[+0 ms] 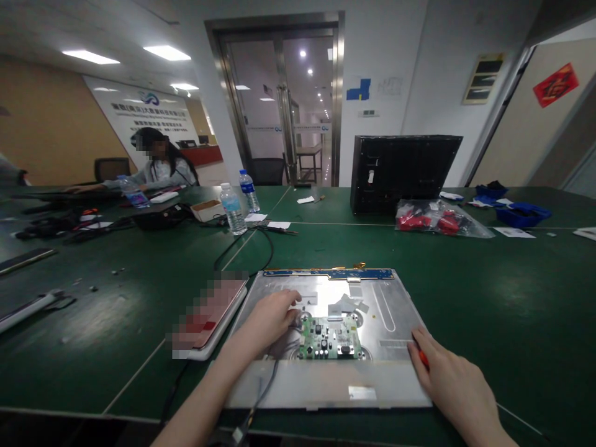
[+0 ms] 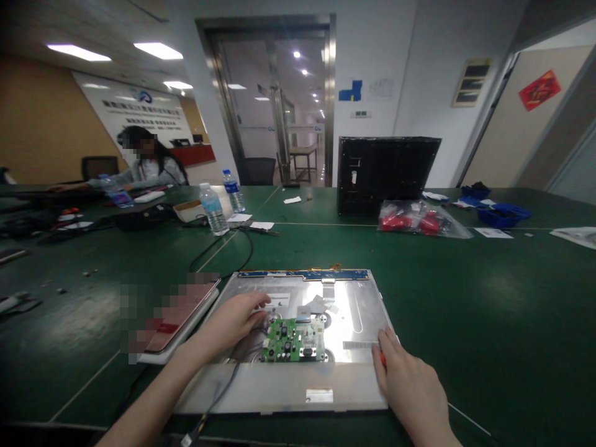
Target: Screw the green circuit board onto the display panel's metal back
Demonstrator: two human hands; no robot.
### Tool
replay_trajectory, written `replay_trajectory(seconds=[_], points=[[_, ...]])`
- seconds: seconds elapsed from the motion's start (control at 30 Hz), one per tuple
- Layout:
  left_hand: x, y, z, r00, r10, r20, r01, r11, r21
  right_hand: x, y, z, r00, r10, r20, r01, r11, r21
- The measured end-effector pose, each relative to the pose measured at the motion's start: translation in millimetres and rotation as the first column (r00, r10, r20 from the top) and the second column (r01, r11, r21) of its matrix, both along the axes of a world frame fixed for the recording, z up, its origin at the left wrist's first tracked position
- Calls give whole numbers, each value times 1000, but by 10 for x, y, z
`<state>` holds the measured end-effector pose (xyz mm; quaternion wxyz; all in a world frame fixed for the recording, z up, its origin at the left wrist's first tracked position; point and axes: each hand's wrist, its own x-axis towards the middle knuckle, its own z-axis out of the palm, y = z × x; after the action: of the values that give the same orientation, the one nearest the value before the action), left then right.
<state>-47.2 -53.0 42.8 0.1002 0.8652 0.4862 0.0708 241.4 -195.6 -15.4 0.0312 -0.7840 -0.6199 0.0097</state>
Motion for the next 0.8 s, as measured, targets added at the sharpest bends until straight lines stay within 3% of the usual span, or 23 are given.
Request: replay_trajectory(seconds=[0.13, 0.4, 0.57, 0.8], points=[[136, 116, 66, 998, -17, -67, 16, 1000, -19, 1, -5, 9, 1000, -3, -16, 3, 1000, -4], [151, 242, -93, 993, -69, -101, 69, 998, 0, -22, -9, 17, 1000, -7, 3, 7, 1000, 21], [194, 254, -97, 992, -95, -83, 96, 995, 1, -30, 3, 43, 1000, -1, 21, 1, 1000, 0], [553, 145, 4, 967, -256, 2, 256, 967, 5, -45, 15, 91, 999, 7, 40, -5, 999, -42]])
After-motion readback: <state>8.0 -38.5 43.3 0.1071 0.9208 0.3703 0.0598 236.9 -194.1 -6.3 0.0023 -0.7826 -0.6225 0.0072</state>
